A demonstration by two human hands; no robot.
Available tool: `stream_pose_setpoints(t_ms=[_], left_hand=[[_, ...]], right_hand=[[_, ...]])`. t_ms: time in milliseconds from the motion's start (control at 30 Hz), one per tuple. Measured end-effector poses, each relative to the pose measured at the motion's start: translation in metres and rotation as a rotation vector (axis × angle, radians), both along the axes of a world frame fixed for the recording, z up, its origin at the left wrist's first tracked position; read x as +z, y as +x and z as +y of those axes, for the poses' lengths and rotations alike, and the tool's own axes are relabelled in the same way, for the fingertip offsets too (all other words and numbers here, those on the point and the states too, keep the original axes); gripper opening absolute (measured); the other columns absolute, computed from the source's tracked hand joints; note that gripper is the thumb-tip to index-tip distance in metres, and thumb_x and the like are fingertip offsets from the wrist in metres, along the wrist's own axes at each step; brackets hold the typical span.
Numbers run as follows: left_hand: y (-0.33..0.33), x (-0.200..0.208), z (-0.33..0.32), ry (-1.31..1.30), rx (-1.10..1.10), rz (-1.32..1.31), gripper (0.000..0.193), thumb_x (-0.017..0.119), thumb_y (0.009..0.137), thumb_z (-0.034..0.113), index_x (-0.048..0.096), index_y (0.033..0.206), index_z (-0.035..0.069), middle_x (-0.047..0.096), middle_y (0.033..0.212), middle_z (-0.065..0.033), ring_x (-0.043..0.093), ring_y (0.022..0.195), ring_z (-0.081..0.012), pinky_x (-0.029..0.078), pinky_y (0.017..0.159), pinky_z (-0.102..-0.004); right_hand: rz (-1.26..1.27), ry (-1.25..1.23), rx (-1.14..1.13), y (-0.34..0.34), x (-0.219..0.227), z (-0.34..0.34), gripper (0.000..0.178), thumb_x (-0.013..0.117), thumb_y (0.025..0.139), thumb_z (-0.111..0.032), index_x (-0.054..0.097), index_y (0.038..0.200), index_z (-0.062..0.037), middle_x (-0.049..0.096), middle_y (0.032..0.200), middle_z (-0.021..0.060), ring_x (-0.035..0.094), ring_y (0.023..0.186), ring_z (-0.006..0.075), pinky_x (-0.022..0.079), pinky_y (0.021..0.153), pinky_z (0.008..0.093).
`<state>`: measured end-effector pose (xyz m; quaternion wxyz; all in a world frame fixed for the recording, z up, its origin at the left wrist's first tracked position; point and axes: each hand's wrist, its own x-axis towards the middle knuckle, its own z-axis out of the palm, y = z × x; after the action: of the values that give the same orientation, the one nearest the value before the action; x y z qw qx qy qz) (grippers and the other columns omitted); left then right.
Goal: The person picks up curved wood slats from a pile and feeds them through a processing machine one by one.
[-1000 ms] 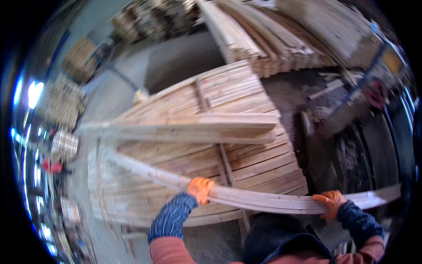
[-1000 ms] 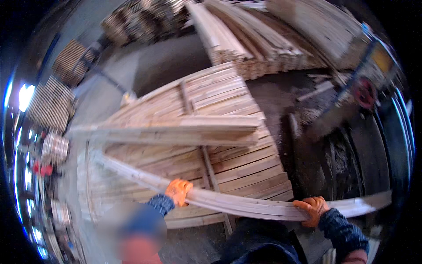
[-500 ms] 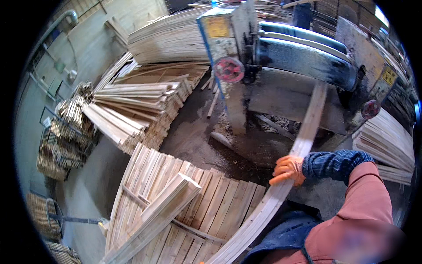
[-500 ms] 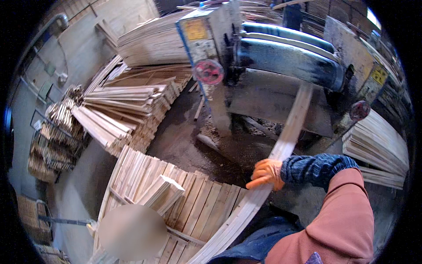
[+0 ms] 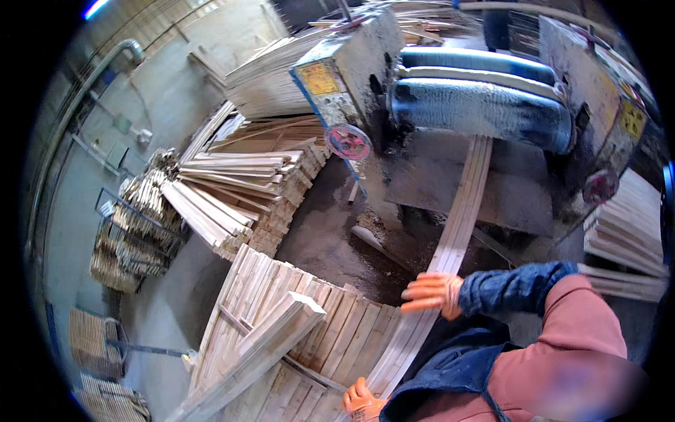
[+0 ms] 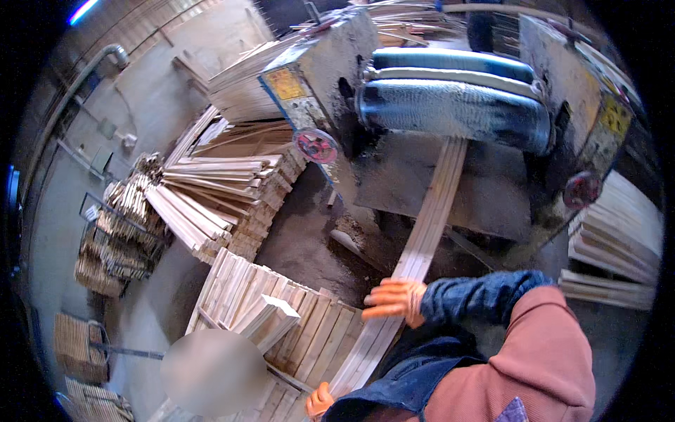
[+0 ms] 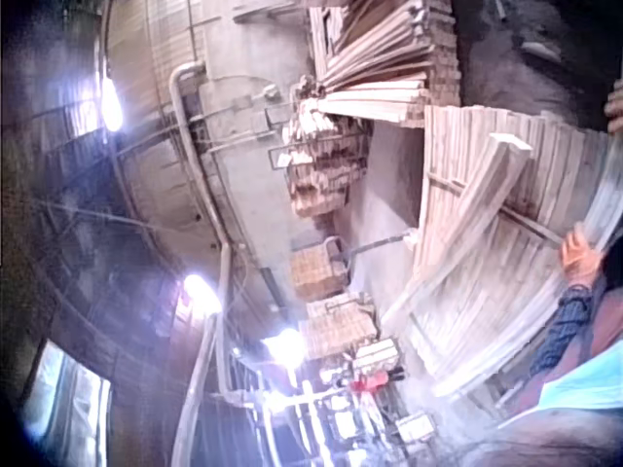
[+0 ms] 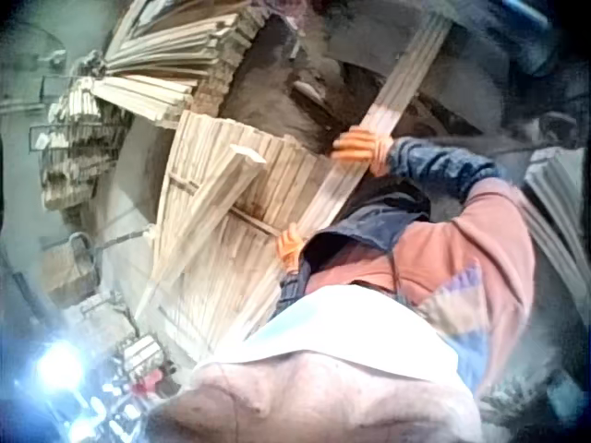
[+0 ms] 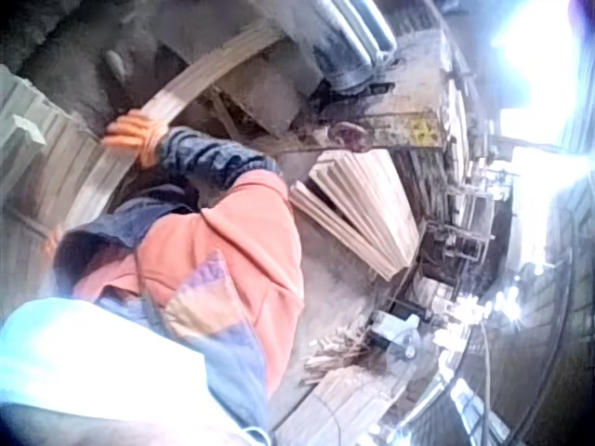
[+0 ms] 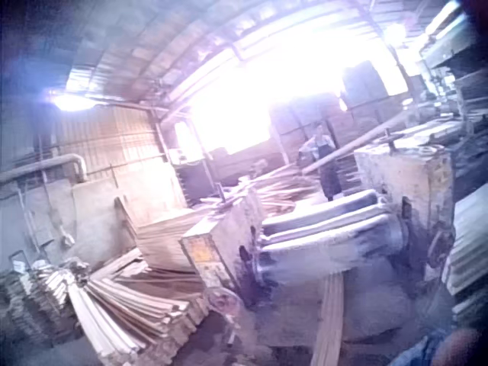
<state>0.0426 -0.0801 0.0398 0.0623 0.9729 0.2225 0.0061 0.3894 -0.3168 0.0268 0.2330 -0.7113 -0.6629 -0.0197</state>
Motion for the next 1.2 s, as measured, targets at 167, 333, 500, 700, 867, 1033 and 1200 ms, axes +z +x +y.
stream_pose_setpoints(t_ms=[167, 333, 500, 700, 867, 1033, 1200], left_hand=[[0.05, -0.002, -0.035, -0.215, -0.066, -0.072, 0.098, 0.091, 0.061, 0.059, 0.058, 0.138, 0.007, 0.069, 0.123, -0.0133, 0.062, 0.118, -0.0352, 0.043, 0.106, -0.0527], [-0.002, 0.017, -0.031, -0.082, -0.071, -0.26, 0.104, 0.092, 0.057, 0.062, 0.06, 0.139, 0.005, 0.067, 0.132, -0.0166, 0.06, 0.128, -0.0345, 0.042, 0.112, -0.0516], [-0.142, 0.02, 0.012, 0.122, 0.135, -0.126, 0.114, 0.098, 0.043, 0.053, 0.059, 0.138, 0.005, 0.066, 0.133, -0.0169, 0.06, 0.127, -0.0363, 0.043, 0.111, -0.054], [-0.122, 0.03, 0.018, -0.09, 0.294, 0.223, 0.093, 0.091, 0.065, 0.053, 0.056, 0.142, 0.014, 0.064, 0.134, -0.0144, 0.058, 0.128, -0.0349, 0.042, 0.113, -0.0521], [-0.035, 0.043, -0.004, -0.178, 0.262, 0.283, 0.096, 0.089, 0.066, 0.05, 0.052, 0.146, 0.011, 0.061, 0.135, -0.0187, 0.055, 0.129, -0.0386, 0.042, 0.112, -0.0546], [0.03, 0.045, -0.029, -0.287, 0.205, 0.25, 0.098, 0.087, 0.07, 0.047, 0.047, 0.152, 0.012, 0.057, 0.14, -0.0189, 0.053, 0.132, -0.0384, 0.039, 0.116, -0.055], [0.046, 0.027, -0.047, -0.236, 0.098, -0.161, 0.108, 0.087, 0.072, 0.049, 0.036, 0.162, 0.014, 0.051, 0.152, -0.0181, 0.046, 0.144, -0.0349, 0.028, 0.125, -0.0548]], right_hand=[[-0.161, -0.428, 0.206, 0.0, 0.017, 0.013, 0.119, 0.08, 0.058, -0.02, 0.029, 0.166, -0.0282, 0.059, 0.142, 0.0086, 0.06, 0.128, 0.0301, 0.04, 0.118, 0.0492], [-0.209, -0.667, 0.224, 0.046, 0.056, 0.0, 0.119, 0.092, 0.067, -0.022, 0.027, 0.166, -0.0333, 0.056, 0.152, 0.0094, 0.054, 0.14, 0.0318, 0.037, 0.122, 0.0496], [-0.268, -0.695, 0.145, 0.1, 0.053, -0.031, 0.117, 0.094, 0.064, -0.024, 0.033, 0.164, -0.0351, 0.055, 0.154, 0.0089, 0.05, 0.144, 0.0308, 0.03, 0.127, 0.0532], [-0.211, -0.603, -0.323, 0.128, 0.034, -0.061, 0.112, 0.084, 0.056, -0.005, 0.042, 0.158, -0.0275, 0.049, 0.157, 0.0094, 0.041, 0.15, 0.0343, 0.025, 0.13, 0.0511], [-0.104, -0.133, -0.056, 0.082, 0.028, -0.031, 0.101, 0.077, 0.05, -0.003, 0.055, 0.147, -0.0181, 0.06, 0.144, 0.0187, 0.055, 0.136, 0.0417, 0.04, 0.118, 0.0582], [0.003, -0.232, 0.291, -0.006, 0.037, 0.039, 0.097, 0.074, 0.052, -0.004, 0.057, 0.146, -0.0208, 0.06, 0.145, 0.0176, 0.055, 0.137, 0.0404, 0.036, 0.121, 0.057], [-0.014, -0.32, 0.328, -0.039, 0.041, 0.07, 0.102, 0.077, 0.05, -0.006, 0.054, 0.148, -0.0217, 0.063, 0.139, 0.0135, 0.06, 0.128, 0.0359, 0.042, 0.115, 0.0533]])
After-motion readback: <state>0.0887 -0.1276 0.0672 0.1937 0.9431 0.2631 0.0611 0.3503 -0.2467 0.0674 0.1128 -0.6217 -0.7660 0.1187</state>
